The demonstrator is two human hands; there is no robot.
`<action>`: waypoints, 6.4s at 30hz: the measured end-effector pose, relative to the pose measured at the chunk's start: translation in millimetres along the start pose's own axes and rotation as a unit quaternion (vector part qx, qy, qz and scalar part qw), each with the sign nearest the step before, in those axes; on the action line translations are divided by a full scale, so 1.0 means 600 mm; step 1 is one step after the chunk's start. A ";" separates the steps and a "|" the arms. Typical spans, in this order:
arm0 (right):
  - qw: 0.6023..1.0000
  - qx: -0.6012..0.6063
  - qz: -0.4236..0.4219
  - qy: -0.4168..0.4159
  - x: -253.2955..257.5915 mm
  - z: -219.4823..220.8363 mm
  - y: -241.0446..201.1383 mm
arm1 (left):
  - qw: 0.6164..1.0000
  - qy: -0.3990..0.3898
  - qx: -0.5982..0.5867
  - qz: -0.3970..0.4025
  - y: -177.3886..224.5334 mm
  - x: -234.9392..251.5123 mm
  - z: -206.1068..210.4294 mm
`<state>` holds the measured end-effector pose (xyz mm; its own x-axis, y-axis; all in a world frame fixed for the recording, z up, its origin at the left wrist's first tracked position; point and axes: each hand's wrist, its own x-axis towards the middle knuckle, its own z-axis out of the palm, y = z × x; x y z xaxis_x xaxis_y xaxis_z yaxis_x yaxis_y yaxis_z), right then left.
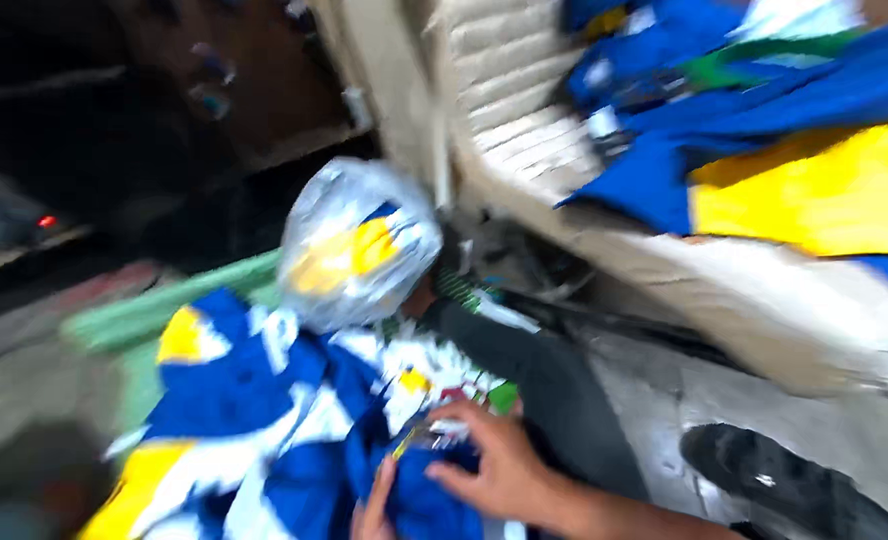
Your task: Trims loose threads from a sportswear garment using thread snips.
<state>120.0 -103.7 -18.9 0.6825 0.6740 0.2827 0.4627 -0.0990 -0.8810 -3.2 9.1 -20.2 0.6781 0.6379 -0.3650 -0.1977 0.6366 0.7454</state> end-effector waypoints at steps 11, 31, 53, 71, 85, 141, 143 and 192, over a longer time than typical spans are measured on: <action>0.984 -0.111 -0.121 0.069 -0.020 -0.017 0.039 | 0.991 0.083 -0.093 -0.050 0.007 -0.002 0.037; 0.991 -0.073 -0.106 -0.021 0.002 -0.038 0.045 | 0.991 0.088 -0.086 -0.056 0.010 -0.002 0.042; 0.984 -0.105 -0.131 -0.051 0.018 -0.052 0.040 | 0.989 0.095 -0.092 -0.060 0.011 -0.003 0.044; 0.952 -0.230 -0.204 0.010 0.024 -0.057 0.026 | 0.993 0.089 -0.067 -0.028 0.006 -0.007 0.044; 0.980 -0.132 -0.147 -0.029 0.029 -0.053 0.043 | 0.995 0.066 -0.057 -0.043 0.006 -0.007 0.041; 0.973 -0.177 -0.135 0.056 -0.013 -0.044 0.027 | 0.995 0.096 -0.035 -0.012 0.003 -0.018 0.063; 0.973 -0.173 -0.135 0.063 -0.014 -0.040 0.028 | 0.995 0.095 -0.035 -0.011 0.003 -0.019 0.064; 0.961 -0.185 -0.188 -0.089 0.043 -0.073 0.031 | 0.996 0.080 -0.041 -0.027 0.003 -0.015 0.049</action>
<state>171.1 -120.1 -11.6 0.3354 0.8240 0.4566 0.8493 -0.0547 -0.5251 11.4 -8.4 0.8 0.5698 0.6587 -0.4913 -0.2253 0.7002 0.6774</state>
